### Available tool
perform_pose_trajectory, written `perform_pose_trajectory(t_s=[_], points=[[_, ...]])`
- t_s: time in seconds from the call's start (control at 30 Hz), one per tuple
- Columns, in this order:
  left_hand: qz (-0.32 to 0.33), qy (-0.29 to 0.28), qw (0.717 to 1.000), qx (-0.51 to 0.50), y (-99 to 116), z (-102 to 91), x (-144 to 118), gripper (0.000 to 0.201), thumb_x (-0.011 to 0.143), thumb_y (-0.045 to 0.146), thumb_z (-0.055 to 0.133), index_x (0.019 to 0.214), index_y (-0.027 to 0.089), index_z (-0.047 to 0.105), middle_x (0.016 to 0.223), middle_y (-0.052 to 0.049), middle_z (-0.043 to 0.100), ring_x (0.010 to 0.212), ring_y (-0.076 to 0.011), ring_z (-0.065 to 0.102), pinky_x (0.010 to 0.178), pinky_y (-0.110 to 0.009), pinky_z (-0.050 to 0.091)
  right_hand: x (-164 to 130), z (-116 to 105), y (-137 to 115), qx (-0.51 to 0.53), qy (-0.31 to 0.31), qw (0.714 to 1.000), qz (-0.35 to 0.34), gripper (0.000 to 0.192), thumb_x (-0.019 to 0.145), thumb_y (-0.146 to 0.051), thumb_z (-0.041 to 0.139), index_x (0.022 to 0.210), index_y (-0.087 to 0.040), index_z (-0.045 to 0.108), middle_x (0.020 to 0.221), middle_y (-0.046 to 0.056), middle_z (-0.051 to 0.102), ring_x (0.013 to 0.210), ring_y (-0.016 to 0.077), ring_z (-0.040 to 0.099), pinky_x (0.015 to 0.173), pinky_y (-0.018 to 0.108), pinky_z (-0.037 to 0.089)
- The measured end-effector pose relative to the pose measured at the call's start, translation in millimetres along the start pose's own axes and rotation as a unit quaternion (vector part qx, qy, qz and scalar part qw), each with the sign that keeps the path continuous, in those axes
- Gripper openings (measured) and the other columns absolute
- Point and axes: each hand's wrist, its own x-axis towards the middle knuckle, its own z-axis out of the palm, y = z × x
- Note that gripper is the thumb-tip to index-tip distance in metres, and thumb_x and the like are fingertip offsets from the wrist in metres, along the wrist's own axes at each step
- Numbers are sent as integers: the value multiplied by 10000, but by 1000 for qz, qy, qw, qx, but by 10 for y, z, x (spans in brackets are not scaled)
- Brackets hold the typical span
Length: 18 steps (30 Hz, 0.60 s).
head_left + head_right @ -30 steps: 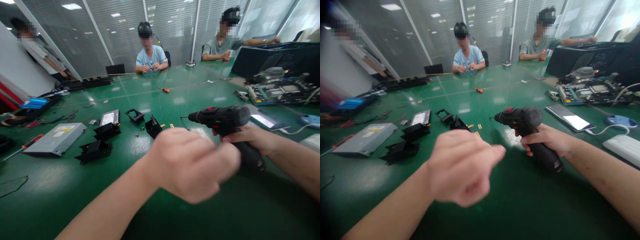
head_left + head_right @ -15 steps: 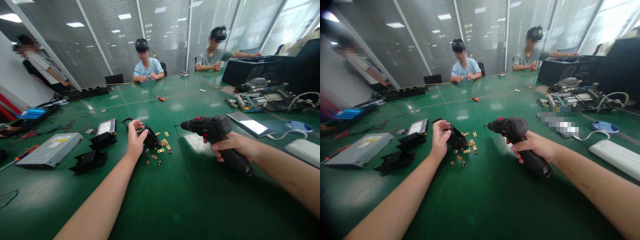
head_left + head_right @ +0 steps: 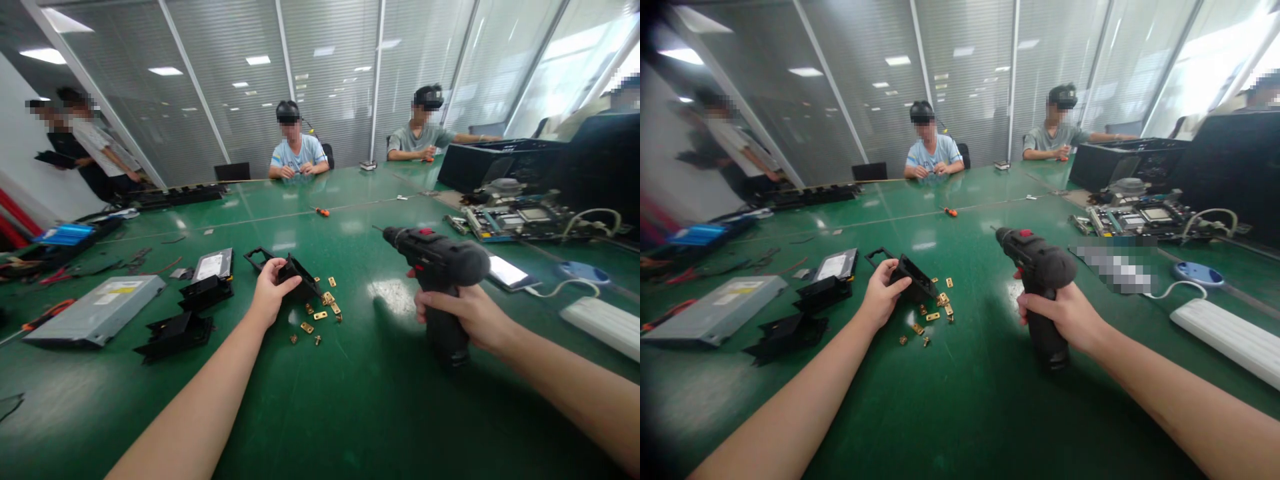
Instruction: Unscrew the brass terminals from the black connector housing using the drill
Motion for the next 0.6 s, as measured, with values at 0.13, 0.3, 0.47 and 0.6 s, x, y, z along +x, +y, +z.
perform_pose_trajectory(t_s=[0.13, 0.3, 0.47, 0.6], points=[[-91, 63, 983, -149, 51, 12, 57, 430, 750, 370, 915, 1106, 229, 719, 1002, -26, 750, 862, -205, 703, 807, -341, 575, -32, 23, 8, -18, 11, 996, -88, 548, 823, -376, 862, 1288, -281, 587, 954, 21, 752, 835, 240, 739, 812, 421, 618], [-183, 90, 952, -230, 165, 19, 84, 294, 983, 427, 611, 1107, 193, 738, 1027, -92, 788, 863, -264, 757, 792, -443, 621, -137, 139, 53, -9, -39, 994, -101, 527, 863, -336, 838, 1317, -322, 571, 1157, 70, 760, 896, 243, 749, 855, 454, 638], [-192, 69, 949, -240, 135, 2, 119, 371, 1003, 454, 515, 1055, 163, 737, 936, -111, 779, 779, -256, 753, 728, -414, 625, -306, 224, 35, -80, -73, 982, -154, 473, 899, -302, 770, 1334, -338, 589, 1106, 80, 747, 906, 283, 764, 824, 472, 662], [-191, 74, 957, -203, 80, 38, 149, 347, 957, 441, 536, 1011, 160, 732, 857, -111, 771, 722, -257, 746, 665, -379, 614, -356, 274, 114, -151, -70, 972, -168, 544, 926, -341, 723, 1443, -375, 560, 915, 66, 751, 777, 313, 749, 696, 482, 651]])
